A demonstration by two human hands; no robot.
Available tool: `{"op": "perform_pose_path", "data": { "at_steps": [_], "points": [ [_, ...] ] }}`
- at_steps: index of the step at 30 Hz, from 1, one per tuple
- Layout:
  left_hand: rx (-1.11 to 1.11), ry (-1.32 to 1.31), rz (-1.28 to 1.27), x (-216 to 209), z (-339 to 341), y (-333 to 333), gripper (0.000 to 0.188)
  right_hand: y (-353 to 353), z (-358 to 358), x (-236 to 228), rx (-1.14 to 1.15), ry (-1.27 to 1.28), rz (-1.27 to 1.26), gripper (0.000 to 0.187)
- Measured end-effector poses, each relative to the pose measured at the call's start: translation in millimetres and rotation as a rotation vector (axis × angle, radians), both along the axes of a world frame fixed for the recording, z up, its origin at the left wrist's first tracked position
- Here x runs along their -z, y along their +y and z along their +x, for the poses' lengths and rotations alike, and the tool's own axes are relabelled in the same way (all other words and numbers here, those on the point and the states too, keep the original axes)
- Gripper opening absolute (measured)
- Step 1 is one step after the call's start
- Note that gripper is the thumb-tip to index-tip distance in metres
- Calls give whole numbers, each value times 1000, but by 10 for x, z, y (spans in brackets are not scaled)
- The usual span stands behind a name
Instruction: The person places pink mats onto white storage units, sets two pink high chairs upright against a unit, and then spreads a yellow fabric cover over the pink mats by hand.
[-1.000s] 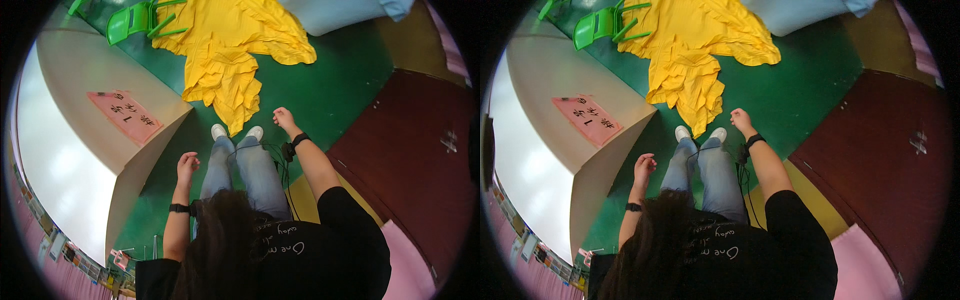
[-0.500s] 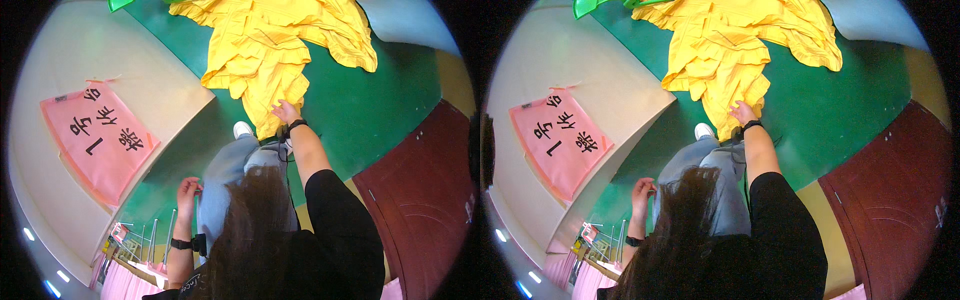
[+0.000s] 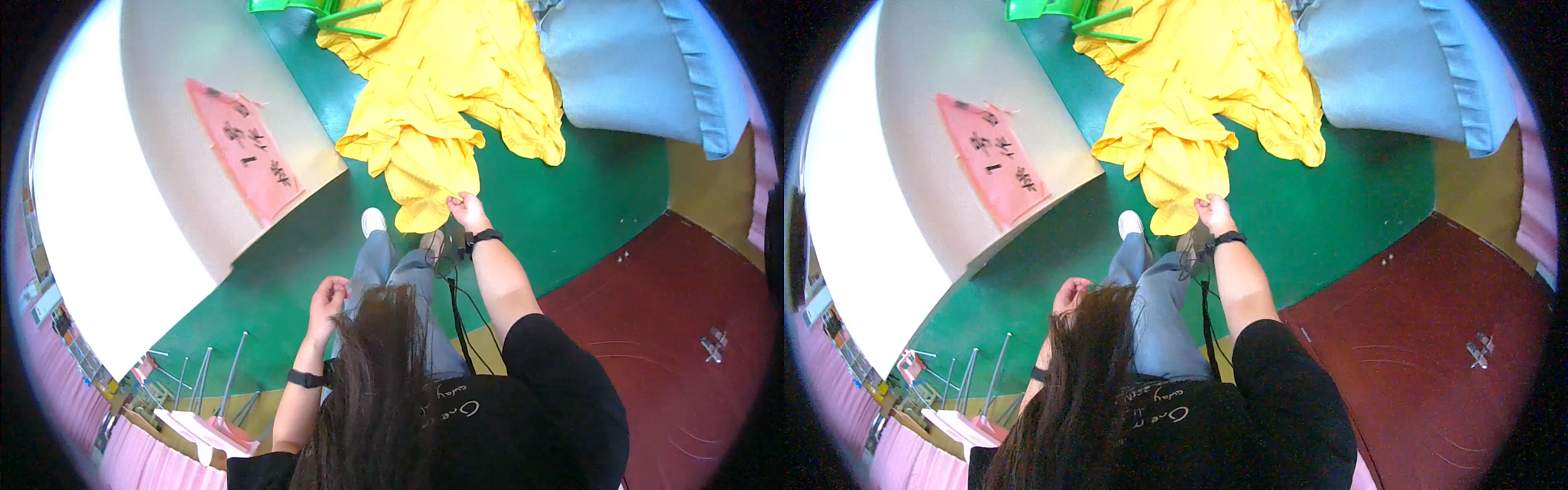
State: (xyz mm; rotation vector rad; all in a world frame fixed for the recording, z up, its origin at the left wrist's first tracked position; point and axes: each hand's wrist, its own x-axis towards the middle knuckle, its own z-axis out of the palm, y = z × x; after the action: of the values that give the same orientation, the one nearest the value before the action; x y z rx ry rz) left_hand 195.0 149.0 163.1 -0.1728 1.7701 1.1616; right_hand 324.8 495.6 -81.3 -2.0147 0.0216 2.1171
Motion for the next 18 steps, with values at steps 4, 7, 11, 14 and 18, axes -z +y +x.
{"op": "perform_pose_path", "data": {
  "at_steps": [4, 7, 11, 14, 18],
  "points": [
    [137, 189, -67, 79, -59, 396, 13, 394, -207, -473, -110, 107, -56, 17],
    [-70, 187, 68, 480, -231, 658, 14, 750, -402, -709, -261, 68, 36, 21],
    [-213, 355, 161, 584, -546, 986, 14, 1084, -705, -1103, -486, 206, 381, 32],
    [-253, 392, 220, 436, -772, 1131, 14, 1213, -944, -1420, -585, 158, 547, 30],
    [-372, 519, 310, 234, -932, 1085, 14, 1473, -1180, -1745, -795, 185, 630, 27]
  ]
}}
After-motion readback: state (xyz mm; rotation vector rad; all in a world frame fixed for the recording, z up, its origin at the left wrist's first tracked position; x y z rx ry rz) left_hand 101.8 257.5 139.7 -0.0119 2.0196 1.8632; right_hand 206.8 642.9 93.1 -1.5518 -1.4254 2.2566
